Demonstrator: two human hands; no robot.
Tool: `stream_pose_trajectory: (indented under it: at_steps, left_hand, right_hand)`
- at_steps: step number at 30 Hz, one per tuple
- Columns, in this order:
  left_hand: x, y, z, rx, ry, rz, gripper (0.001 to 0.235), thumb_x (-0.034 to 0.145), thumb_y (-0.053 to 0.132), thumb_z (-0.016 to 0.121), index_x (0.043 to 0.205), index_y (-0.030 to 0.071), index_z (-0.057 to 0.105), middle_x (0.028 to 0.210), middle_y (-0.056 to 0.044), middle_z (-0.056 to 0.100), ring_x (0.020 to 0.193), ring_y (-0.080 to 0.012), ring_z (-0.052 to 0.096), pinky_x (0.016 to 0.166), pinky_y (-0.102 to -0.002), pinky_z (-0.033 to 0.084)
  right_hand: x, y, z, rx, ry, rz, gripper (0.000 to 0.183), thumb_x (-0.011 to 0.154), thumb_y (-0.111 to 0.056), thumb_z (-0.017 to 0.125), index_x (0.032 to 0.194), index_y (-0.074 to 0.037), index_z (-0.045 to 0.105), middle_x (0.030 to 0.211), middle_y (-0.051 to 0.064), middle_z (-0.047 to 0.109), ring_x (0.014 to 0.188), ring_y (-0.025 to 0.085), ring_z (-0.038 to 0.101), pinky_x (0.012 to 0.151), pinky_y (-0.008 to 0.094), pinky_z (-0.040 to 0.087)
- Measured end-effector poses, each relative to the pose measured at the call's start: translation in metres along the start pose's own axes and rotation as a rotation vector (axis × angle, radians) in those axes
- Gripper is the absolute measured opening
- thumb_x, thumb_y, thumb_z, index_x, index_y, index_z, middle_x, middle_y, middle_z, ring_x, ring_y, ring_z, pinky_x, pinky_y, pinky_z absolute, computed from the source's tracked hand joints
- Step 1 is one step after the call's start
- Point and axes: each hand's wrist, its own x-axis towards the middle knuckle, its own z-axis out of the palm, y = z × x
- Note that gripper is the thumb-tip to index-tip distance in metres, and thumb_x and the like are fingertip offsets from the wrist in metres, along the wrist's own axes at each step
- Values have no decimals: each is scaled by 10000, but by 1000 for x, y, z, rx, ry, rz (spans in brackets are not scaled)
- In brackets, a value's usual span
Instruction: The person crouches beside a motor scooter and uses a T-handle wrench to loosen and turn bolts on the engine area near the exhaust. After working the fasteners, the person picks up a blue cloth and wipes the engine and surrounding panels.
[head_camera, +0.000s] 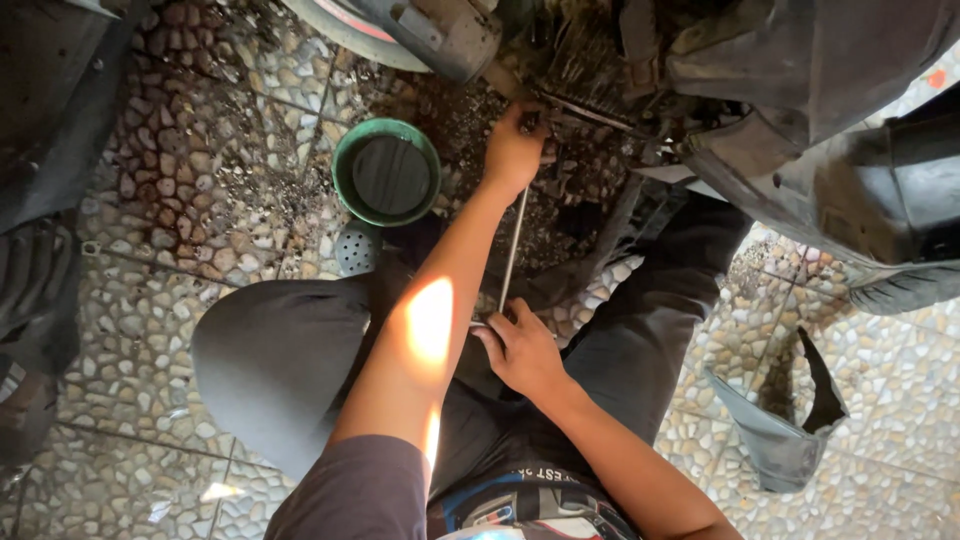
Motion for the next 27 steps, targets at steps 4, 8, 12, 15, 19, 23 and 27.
stream_pose_trajectory:
  at_steps: [4, 8, 12, 15, 19, 23, 27]
  left_hand:
    - [3, -1, -1, -1, 1, -10, 260, 972, 34, 600, 1231, 12, 605, 954, -164, 728, 737, -207, 754, 665, -398, 693]
    - [16, -24, 0, 42, 7, 40, 234, 957, 46, 630, 1187, 6, 616, 939, -150, 719, 626, -219, 725, 578, -386, 659]
    - [19, -29, 1, 73, 39, 52, 192, 964, 90, 663, 1139, 10, 648, 895, -144, 745, 639, -205, 751, 552, -358, 663]
    - [12, -15, 5, 25, 105, 110, 155, 977, 95, 662, 1099, -1, 657, 902, -140, 754, 645, -218, 754, 539, -364, 647]
    - [18, -19, 2, 89, 119, 114, 192, 925, 63, 674, 1107, 5, 662, 899, -142, 754, 620, -226, 755, 522, -365, 656]
    - [21, -26, -2, 55, 80, 86, 232, 907, 26, 653, 1137, 14, 687, 930, -150, 728, 658, -232, 751, 574, -380, 642]
    - [14, -20, -3, 73, 86, 61, 212, 951, 53, 649, 1155, 13, 689, 964, -181, 756, 696, -243, 754, 588, -408, 671]
  right_hand:
    - [0, -1, 2, 12, -8, 28, 223, 924, -269, 743, 960, -58, 680, 1015, 212, 591, 763, 415, 638, 631, 493, 519]
    - [0, -2, 4, 54, -12, 65, 206, 933, -262, 728, 976, -65, 691, 1035, 193, 610, 761, 412, 655, 626, 486, 536]
    - [0, -4, 2, 43, -10, 77, 210, 912, -262, 744, 988, -70, 708, 1028, 190, 624, 770, 411, 667, 633, 481, 547]
    - [1, -2, -1, 41, -9, 64, 213, 902, -259, 748, 995, -70, 715, 1034, 188, 634, 763, 410, 669, 640, 484, 547]
    - [-1, 1, 3, 73, 5, 56, 220, 918, -267, 744, 999, -65, 710, 1024, 184, 629, 779, 408, 673, 649, 476, 554]
    - [0, -1, 7, 81, -2, 75, 222, 921, -267, 735, 1001, -61, 708, 1057, 194, 628, 778, 409, 678, 644, 469, 568]
    - [1, 1, 4, 44, -29, 71, 220, 916, -272, 735, 980, -64, 705, 1089, 207, 622, 780, 412, 679, 633, 473, 567]
